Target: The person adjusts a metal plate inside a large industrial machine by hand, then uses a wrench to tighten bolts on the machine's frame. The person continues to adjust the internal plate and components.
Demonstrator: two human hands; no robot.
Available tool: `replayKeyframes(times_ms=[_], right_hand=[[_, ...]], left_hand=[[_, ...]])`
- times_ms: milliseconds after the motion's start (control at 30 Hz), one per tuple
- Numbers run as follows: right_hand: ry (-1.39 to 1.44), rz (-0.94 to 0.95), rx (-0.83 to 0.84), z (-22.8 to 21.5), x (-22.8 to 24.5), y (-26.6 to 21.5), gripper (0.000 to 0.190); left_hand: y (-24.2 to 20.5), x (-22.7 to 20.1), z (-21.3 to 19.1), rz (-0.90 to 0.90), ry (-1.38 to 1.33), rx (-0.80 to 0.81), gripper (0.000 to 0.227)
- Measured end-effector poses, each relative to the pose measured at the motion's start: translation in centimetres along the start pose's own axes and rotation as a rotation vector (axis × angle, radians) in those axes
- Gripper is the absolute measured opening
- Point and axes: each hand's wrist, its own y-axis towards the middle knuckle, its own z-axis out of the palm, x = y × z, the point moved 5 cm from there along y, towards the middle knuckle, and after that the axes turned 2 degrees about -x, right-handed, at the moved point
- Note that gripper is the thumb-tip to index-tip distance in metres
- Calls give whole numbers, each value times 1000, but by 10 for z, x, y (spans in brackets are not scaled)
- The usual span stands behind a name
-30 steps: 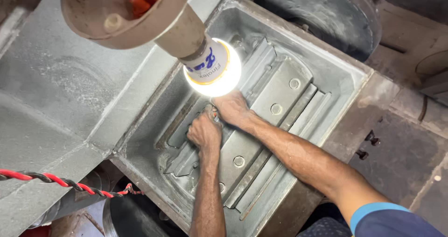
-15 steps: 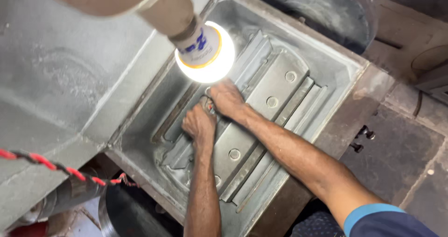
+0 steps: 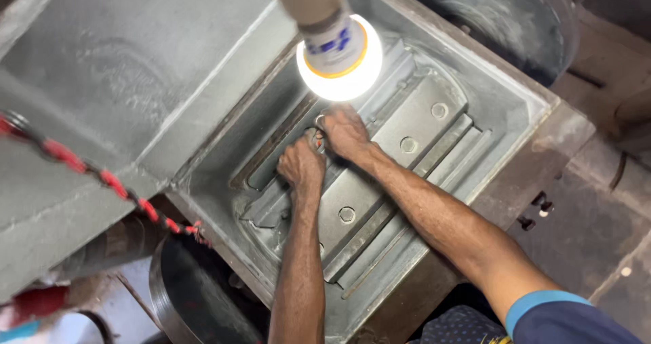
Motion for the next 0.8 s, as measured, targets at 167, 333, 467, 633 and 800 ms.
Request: replayKeyframes(times_ms=[167, 333, 467, 633, 800], right_hand=[[-65, -91, 44, 2, 1, 3, 12], [-98, -98, 71, -1, 1, 1, 11], [-63, -134, 1, -8, 5, -3, 11], [-59, -107, 50, -7, 5, -3, 10], [-50, -130, 4, -8, 5, -4, 9]], left_hand=[[-6, -2, -3, 15, -40, -68, 17], [-10, -4, -2, -17, -21, -42, 14], [-15, -7, -6, 42, -84, -87, 19], [-25, -11, -14, 137, -135, -178, 29], [-29, -15, -18, 142, -222, -209, 31]])
